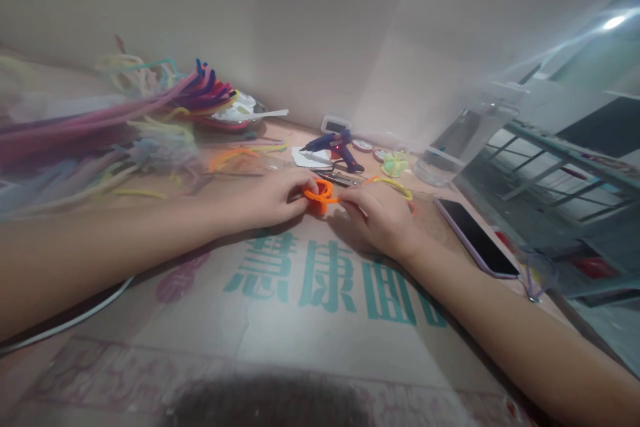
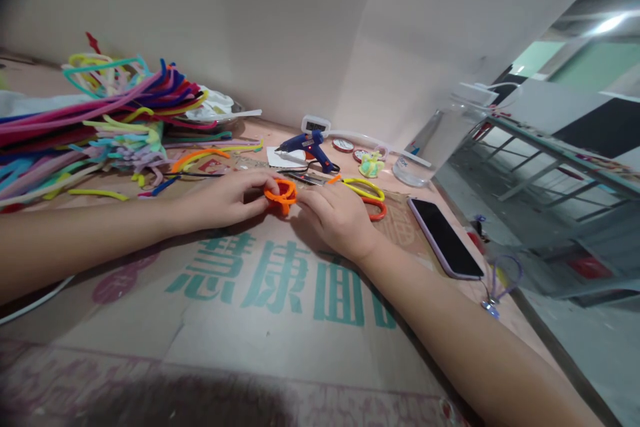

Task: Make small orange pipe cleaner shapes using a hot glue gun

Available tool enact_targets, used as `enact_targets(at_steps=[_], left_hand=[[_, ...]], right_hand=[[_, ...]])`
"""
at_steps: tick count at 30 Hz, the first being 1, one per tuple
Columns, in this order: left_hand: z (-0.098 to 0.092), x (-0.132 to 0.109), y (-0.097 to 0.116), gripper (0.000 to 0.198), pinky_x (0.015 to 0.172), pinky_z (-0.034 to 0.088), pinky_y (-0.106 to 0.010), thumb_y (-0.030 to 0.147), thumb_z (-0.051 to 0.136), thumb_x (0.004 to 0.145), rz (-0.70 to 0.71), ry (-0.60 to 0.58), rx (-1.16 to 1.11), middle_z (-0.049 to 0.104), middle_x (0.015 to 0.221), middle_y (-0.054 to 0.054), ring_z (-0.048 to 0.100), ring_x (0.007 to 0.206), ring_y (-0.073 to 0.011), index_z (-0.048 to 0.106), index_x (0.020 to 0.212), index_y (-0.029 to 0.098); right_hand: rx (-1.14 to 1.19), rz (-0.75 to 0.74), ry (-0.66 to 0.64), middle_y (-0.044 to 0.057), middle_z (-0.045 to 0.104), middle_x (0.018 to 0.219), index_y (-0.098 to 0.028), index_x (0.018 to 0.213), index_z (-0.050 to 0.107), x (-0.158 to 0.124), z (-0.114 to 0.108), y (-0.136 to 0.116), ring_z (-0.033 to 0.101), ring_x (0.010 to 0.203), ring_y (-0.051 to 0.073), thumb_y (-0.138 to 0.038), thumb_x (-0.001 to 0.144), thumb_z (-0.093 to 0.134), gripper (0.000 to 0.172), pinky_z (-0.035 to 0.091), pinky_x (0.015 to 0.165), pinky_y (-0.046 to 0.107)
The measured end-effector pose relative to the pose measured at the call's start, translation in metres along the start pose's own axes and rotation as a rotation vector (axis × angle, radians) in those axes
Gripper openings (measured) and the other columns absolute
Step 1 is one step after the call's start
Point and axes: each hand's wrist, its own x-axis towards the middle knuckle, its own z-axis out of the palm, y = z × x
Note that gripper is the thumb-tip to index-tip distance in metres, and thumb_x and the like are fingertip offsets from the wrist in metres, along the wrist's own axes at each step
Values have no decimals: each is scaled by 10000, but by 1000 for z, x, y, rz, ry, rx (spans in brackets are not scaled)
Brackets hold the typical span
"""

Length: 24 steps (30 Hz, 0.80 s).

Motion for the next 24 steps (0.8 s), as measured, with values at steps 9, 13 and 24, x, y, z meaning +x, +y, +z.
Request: enact_targets(at_steps=[9, 13, 24], left_hand=[[0, -2, 7, 417, 997, 488, -404, 485, 640, 862, -41, -37, -28, 685, 1201, -83, 640, 1097, -271, 636, 1176, 211], [2, -1, 6, 402, 939, 502, -396, 478, 647, 858, -12, -36, -8, 676, 1174, -90, 634, 1073, -268, 619, 1149, 202], [1, -1, 5, 242, 884, 507, -383, 427, 630, 874, 20, -53, 9, 665, 1155, -81, 626, 1028, -251, 624, 984, 211]], right_hand=[[61, 97, -187, 44, 719, 733, -188, 942, 732, 6, -6, -7, 611, 686, 183, -282, 1025, 447, 312, 372, 655, 310], [69, 97, -242, 35, 705, 713, -182, 918, 722, 9, -6, -10, 601, 671, 178, -245, 1017, 449, 297, 348, 647, 310], [53, 28, -174, 41, 702, 700, -155, 896, 717, 9, -5, -10, 592, 639, 180, -223, 1018, 453, 299, 343, 622, 320]])
